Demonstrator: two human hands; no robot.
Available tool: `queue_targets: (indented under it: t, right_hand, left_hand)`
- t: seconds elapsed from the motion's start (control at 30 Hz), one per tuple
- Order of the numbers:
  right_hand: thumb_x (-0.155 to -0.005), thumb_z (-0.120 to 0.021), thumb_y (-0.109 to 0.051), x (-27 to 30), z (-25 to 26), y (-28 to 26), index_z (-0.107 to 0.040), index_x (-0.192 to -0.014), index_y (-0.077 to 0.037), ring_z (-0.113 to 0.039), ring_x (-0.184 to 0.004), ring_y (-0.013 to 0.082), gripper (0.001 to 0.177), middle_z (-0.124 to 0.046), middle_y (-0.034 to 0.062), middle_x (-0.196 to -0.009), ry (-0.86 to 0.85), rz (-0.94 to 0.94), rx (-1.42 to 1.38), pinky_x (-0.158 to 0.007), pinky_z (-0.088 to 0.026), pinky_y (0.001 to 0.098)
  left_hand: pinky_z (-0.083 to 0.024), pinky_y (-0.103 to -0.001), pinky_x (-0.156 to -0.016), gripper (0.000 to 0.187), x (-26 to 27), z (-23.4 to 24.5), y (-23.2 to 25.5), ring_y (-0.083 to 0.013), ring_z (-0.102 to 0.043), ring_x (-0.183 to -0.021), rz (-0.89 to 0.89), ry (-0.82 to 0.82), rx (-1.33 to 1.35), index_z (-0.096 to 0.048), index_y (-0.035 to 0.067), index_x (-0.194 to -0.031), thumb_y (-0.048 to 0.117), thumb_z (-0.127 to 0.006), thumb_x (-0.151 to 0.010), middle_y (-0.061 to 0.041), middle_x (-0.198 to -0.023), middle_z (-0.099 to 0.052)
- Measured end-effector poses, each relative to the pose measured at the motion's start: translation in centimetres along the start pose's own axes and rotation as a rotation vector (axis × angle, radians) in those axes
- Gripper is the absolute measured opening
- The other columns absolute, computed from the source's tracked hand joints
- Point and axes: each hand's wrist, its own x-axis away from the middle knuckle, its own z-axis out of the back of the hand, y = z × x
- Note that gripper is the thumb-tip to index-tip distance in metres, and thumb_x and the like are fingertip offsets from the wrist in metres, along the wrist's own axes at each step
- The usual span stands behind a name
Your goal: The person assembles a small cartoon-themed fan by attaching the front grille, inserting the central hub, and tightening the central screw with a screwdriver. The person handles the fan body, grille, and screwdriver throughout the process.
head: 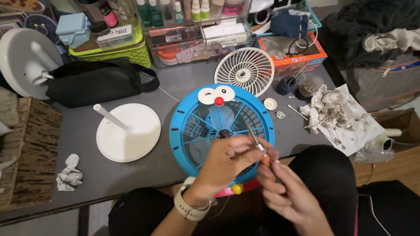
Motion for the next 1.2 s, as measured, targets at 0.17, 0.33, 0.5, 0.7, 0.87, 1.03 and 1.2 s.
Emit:
queue_targets:
  t: [0.17, 0.33, 0.5, 0.7, 0.87, 1.03, 1.2]
  right_hand:
    - [-0.106, -0.049, -0.03, -1.8, -0.6, 0.9, -0.053, -0.093, -0.002, -0.025, -0.041, 0.0047, 0.031, -0.035, -0.0054, -0.059, 0.152, 0.237, 0.337, -0.037, -0.019, 0.0241]
    - [-0.106, -0.05, -0.028, -2.7, -0.5, 1.8, -0.055, -0.094, -0.002, -0.023, -0.042, 0.0052, 0.029, -0.033, -0.0059, -0.058, 0.195, 0.348, 0.461, -0.038, -0.019, 0.0238]
    - [-0.11, -0.045, -0.041, -2.1, 1.3, 1.4, -0.045, -0.09, -0.012, -0.02, -0.035, 0.0026, 0.035, -0.029, -0.0064, -0.057, -0.437, -0.277, -0.453, -0.032, -0.015, 0.0219]
    - [-0.111, -0.047, -0.048, -2.4, 0.3, 3.0, -0.045, -0.091, -0.011, -0.025, -0.032, 0.0005, 0.042, -0.027, -0.0076, -0.055, -0.653, -0.316, -0.545, -0.029, -0.019, 0.0182]
    - [-0.111, -0.049, -0.045, -3.0, -0.8, 2.0, -0.048, -0.087, -0.01, -0.023, -0.037, 0.0025, 0.042, -0.03, -0.0065, -0.059, -0.441, -0.198, -0.456, -0.032, -0.017, 0.0202]
    - [-0.104, -0.055, -0.024, -4.6, -2.1, 3.0, -0.061, -0.098, -0.003, -0.03, -0.046, 0.002, 0.022, -0.036, -0.0072, -0.062, 0.185, 0.487, 0.567, -0.04, -0.024, 0.0211]
    - [-0.105, -0.056, -0.021, -4.1, -2.8, 3.4, -0.063, -0.1, 0.001, -0.037, -0.047, 0.0055, 0.024, -0.04, -0.0051, -0.061, 0.309, 0.638, 0.752, -0.042, -0.028, 0.0232]
  left_hand:
    - [-0.058, -0.03, -0.092, 0.024, -0.1, -0.2, -1.2, -0.0149, -0.072, -0.099, -0.091, 0.168, -0.104, -0.07, -0.009, -0.119, 0.008, -0.063, -0.103, -0.011, -0.105, -0.077]
    - [-0.057, -0.03, -0.092, 0.027, -0.1, 0.4, 0.1, -0.0149, -0.072, -0.099, -0.077, 0.179, -0.17, -0.071, -0.009, -0.12, 0.009, -0.063, -0.102, -0.013, -0.106, -0.078]
    - [-0.056, -0.032, -0.103, 0.026, 0.5, 1.3, 2.2, -0.0185, -0.07, -0.114, -0.034, -0.201, 0.059, -0.068, -0.01, -0.122, 0.009, -0.06, -0.107, -0.016, -0.123, -0.074]
    - [-0.057, -0.031, -0.099, 0.02, 1.7, 0.6, 2.7, -0.016, -0.07, -0.105, -0.155, -0.259, -0.01, -0.067, -0.008, -0.119, 0.009, -0.062, -0.109, -0.012, -0.115, -0.071]
    - [-0.056, -0.026, -0.086, 0.018, 2.2, -0.1, 1.4, -0.0107, -0.068, -0.094, -0.16, 0.034, -0.086, -0.069, -0.007, -0.114, 0.008, -0.061, -0.106, -0.008, -0.103, -0.074]
    - [-0.057, -0.029, -0.082, 0.016, 0.6, 0.5, -1.5, -0.0165, -0.073, -0.091, -0.197, 0.368, -0.023, -0.066, -0.012, -0.105, -0.003, -0.073, -0.094, -0.014, -0.1, -0.078]
    - [-0.056, -0.026, -0.095, 0.028, -0.5, 1.5, -1.9, -0.0128, -0.072, -0.105, -0.138, 0.193, 0.126, -0.063, -0.006, -0.121, 0.002, -0.068, -0.094, -0.008, -0.113, -0.075]
